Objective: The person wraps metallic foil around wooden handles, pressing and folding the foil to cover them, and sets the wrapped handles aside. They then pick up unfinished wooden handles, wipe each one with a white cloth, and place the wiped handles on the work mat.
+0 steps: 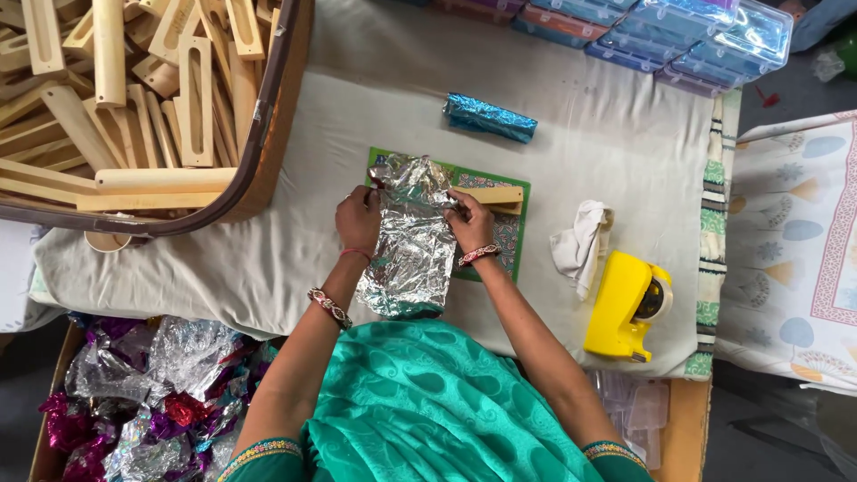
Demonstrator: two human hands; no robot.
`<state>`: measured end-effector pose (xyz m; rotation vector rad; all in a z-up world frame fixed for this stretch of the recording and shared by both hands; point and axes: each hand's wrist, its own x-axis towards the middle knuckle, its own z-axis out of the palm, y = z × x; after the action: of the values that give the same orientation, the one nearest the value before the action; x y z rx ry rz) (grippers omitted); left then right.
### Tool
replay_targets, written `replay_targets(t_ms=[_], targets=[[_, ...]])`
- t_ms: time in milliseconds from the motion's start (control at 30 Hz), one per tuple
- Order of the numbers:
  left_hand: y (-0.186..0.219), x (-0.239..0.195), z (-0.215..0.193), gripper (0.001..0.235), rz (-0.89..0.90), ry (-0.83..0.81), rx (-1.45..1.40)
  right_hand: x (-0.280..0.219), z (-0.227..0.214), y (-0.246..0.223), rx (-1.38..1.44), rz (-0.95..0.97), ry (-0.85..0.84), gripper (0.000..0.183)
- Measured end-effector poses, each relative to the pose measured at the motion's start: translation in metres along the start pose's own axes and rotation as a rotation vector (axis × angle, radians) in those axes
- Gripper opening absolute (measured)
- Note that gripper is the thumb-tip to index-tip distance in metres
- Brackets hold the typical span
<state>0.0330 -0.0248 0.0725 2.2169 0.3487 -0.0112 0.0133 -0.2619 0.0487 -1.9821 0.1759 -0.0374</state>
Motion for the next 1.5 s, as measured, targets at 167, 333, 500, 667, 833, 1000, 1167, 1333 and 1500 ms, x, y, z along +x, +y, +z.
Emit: replay_targets(t_ms=[167, 333, 500, 667, 833, 1000, 1167, 1333, 1500], targets=[[-0.031, 0.024, 0.009, 0.017, -0.179, 0.004, -0.316, 0.005, -0.010, 0.002, -0.098, -0.077, 0.073, 0.035], [-0.054, 0.032, 0.000, 0.015, -0.510, 0.115, -0.821, 0.014, -0.031, 0.010, -0.091, -0.019, 0.077, 0.038], [0.025, 0.007, -0.019, 0.029, 0.178, 0.094, -0.210, 0.011, -0.027, 0.003, -0.090, -0.023, 0.073, 0.038], [0.032, 0.017, 0.009, 0.025, 0.262, -0.039, 0.120, 0.007, -0.022, -0.004, -0.094, -0.007, 0.062, 0.038], [0.018, 0.026, 0.031, 0.010, 0.210, -0.096, 0.220, 0.004, -0.022, -0.008, -0.077, -0.047, 0.074, 0.037], [0.000, 0.032, 0.043, 0.005, 0.155, -0.057, 0.108, 0.001, -0.025, -0.007, -0.162, -0.078, 0.105, 0.035], [-0.030, 0.054, 0.061, 0.010, -0.066, 0.060, -0.093, 0.000, -0.023, -0.008, -0.121, -0.035, 0.119, 0.032], [-0.076, 0.075, 0.081, 0.016, -0.227, 0.110, -0.490, 0.011, -0.011, -0.017, -0.182, 0.032, 0.129, 0.033], [-0.068, 0.079, 0.057, 0.014, -0.292, 0.080, -0.676, 0.029, -0.001, 0.003, -0.442, -0.176, 0.103, 0.041]])
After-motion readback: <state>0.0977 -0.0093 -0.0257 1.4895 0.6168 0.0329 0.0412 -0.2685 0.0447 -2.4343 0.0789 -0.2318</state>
